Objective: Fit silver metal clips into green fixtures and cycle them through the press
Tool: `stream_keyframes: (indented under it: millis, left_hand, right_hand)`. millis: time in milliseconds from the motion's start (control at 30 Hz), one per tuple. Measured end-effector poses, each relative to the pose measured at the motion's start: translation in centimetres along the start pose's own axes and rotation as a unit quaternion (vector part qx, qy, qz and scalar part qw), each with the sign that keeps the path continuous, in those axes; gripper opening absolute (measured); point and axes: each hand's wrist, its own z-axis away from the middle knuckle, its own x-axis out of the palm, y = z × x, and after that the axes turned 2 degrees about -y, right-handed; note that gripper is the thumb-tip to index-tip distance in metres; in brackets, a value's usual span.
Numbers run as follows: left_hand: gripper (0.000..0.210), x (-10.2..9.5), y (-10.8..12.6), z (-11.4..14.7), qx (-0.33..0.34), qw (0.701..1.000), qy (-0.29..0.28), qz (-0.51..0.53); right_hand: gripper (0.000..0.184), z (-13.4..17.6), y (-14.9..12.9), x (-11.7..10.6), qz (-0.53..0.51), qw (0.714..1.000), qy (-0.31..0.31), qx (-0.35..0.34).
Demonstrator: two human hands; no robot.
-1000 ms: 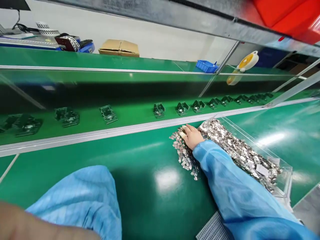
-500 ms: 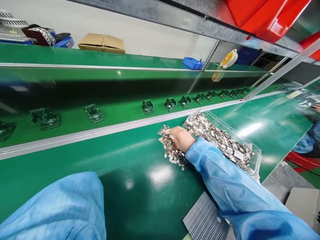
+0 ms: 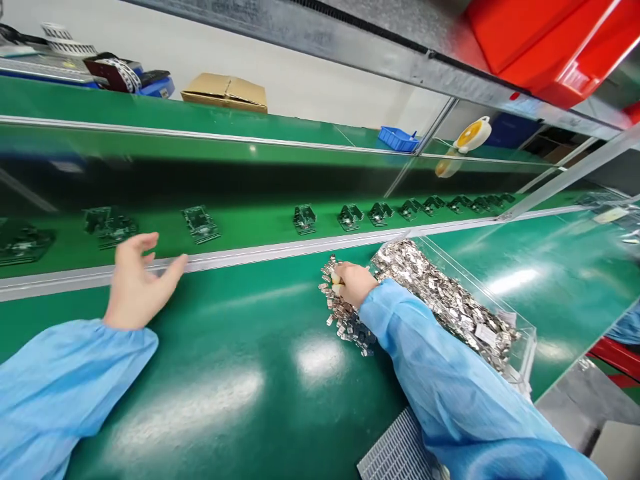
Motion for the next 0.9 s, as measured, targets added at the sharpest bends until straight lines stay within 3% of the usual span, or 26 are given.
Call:
stream_keyframes:
  millis: [133,267,333,433,567,667,767,900]
  left_hand:
    - [0.101,1.5,-3.0,-3.5,-0.058,0.983,-0.115,-0.129]
    - [0.117,2.9,-2.4,-5.5,-0.062,0.976,-0.15,-0.143]
    - [0.117,3.6,-1.9,-6.0,-0.06,0.975,-0.161,-0.139]
    - [0.11,4.4,-2.0,-6.8,-0.052,0.975,-0.168,-0.138]
    - [0.085,4.4,-2.2,-7.3,-0.031,0.979,-0.167,-0.11]
    - [0.06,4.1,-1.2,-7.0,-0.029,0.989,-0.14,-0.036]
    - [0.058,4.5,0.9,-5.6,-0.035,0.991,-0.116,0.063]
    - [0.067,6.2,5.6,0.4,-0.015,0.97,-0.162,0.183]
  right_hand:
    - [0.01,0.3,0.2,-0.4,-0.019,1.0,0.004,-0.005]
    - [0.008,1.4,0.2,-0.8,-0.03,0.999,0.039,-0.022]
    - [0.002,2.5,0.4,-1.1,-0.053,0.996,0.072,-0.021]
    - [0.011,5.2,1.5,-1.6,-0.166,0.978,0.127,-0.009]
    - [0.01,9.8,2.6,-1.6,-0.211,0.964,0.159,0.018]
    - [0.005,12.1,2.6,-0.6,-0.198,0.962,0.171,0.075]
    - [0.008,12.7,3.1,1.0,-0.203,0.953,0.178,0.139]
    - [0.016,13.3,4.2,2.6,-0.244,0.932,0.206,0.173]
